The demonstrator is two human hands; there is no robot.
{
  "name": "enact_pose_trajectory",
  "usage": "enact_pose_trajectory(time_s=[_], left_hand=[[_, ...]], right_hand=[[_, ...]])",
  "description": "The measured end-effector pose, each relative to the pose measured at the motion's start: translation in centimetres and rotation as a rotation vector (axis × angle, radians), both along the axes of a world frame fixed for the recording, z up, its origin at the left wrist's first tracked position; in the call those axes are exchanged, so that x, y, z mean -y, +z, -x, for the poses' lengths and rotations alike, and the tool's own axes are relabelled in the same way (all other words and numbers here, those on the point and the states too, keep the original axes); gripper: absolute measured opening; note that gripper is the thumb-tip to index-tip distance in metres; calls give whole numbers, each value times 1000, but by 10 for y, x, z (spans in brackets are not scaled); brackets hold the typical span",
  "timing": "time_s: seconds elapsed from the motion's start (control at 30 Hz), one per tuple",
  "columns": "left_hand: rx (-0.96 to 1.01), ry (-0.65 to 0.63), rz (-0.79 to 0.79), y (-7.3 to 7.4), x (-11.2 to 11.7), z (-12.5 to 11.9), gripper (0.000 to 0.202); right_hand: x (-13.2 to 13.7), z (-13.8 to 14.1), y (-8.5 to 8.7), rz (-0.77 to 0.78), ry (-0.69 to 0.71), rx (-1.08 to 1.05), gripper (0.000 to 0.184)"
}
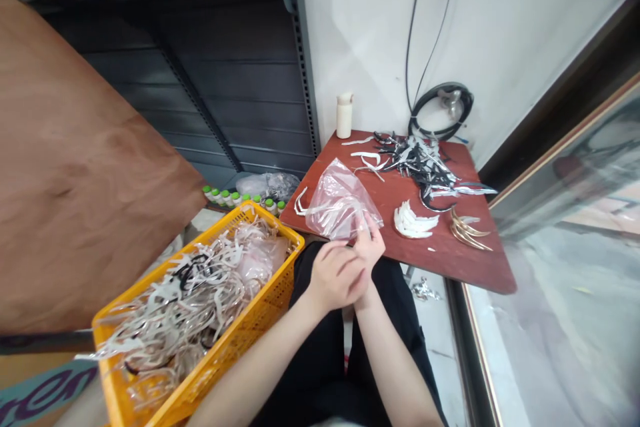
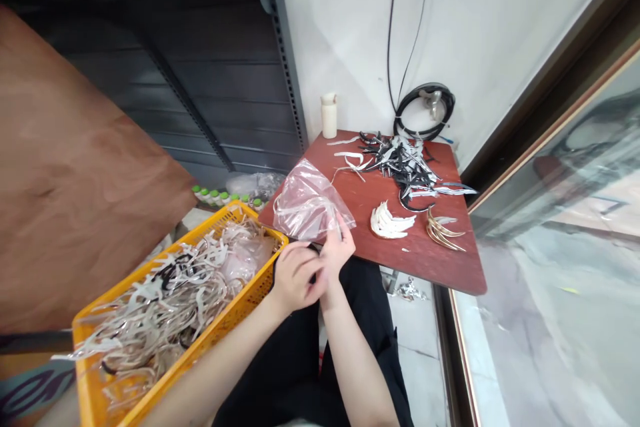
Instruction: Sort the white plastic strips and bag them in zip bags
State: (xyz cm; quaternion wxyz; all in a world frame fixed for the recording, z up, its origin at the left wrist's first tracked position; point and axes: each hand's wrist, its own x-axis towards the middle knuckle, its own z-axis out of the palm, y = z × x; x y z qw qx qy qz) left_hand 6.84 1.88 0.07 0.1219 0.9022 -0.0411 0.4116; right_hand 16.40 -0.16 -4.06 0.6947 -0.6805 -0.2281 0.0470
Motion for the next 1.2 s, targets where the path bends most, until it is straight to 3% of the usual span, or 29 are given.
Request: enact_pose_trajectory(time_s=[0.07, 0.13, 0.2, 0.33, 0.4, 0.63, 0.8, 0.9, 1.03, 1.2], left_hand=[[59, 271, 255, -22, -1, 12, 8], [35, 448, 460, -32, -6, 13, 25], [-10, 493, 547, -33, -12, 7, 36], [-98, 529, 505, -19, -29, -8, 20], [-118, 569, 499, -15, -36, -13, 22], [-253, 438, 359, -22, -33, -10, 12], [-302, 353, 367, -31, -33, -6, 13], [-326, 295, 405, -36, -37, -4, 15], [-339, 243, 473, -43, -35, -3, 19], [-322, 222, 536, -49, -24, 1, 20]], right_hand=[[-1, -4, 0, -126, -182, -181, 57], [-5, -5, 1, -250, -262, -337, 60], [-11, -6, 3, -313, -266, -419, 59], [-23, -6, 7, -334, -288, -428, 54], [-29, -7, 8, -350, -261, -455, 50], [-45, -21, 16, -440, -94, -601, 50], [-43, -24, 12, -421, 114, -609, 51], [-37, -26, 5, -293, 204, -530, 46], [-30, -30, -3, -18, 293, -274, 36], [-23, -33, 1, 163, 441, -66, 33]])
